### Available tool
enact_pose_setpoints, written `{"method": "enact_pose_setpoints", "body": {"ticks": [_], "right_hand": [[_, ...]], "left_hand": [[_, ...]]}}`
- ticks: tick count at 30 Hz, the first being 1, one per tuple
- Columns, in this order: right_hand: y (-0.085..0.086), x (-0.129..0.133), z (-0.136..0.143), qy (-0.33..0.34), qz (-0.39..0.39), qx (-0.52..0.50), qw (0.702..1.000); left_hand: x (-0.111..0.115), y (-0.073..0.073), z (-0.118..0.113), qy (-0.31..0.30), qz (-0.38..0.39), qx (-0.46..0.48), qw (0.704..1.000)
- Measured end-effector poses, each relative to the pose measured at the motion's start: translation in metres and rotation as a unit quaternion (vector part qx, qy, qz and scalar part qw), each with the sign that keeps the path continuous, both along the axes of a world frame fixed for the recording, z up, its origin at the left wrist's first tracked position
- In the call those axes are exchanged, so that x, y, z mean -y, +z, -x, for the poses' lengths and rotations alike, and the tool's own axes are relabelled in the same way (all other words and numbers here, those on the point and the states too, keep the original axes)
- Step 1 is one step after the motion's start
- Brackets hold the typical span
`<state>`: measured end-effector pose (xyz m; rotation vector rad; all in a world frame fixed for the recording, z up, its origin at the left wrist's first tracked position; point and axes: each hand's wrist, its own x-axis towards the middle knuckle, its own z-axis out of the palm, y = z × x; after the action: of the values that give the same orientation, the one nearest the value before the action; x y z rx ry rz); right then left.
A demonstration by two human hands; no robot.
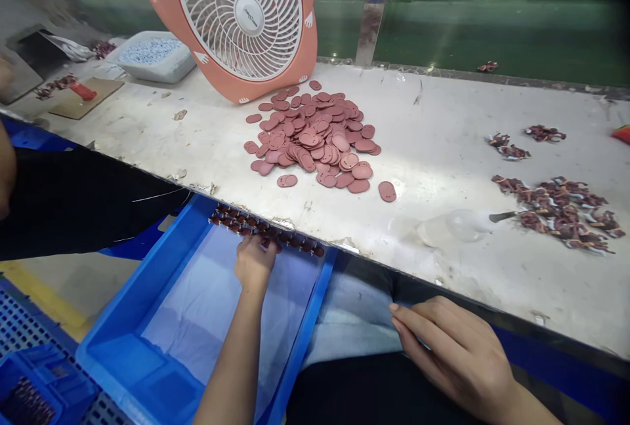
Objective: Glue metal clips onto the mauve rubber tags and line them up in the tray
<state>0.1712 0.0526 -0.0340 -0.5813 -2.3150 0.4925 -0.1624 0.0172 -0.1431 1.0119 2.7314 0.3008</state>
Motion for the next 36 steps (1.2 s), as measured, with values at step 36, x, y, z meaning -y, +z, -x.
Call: {"method": "enact_pose_setpoints", "body": {"ticks": [36], "right_hand": [[0.001,-0.004,-0.003,-0.018,-0.008,0.002,1.0]], "left_hand": [[0.002,-0.019,-0.063,-0.06,-0.061,0.01,0.996]]}}
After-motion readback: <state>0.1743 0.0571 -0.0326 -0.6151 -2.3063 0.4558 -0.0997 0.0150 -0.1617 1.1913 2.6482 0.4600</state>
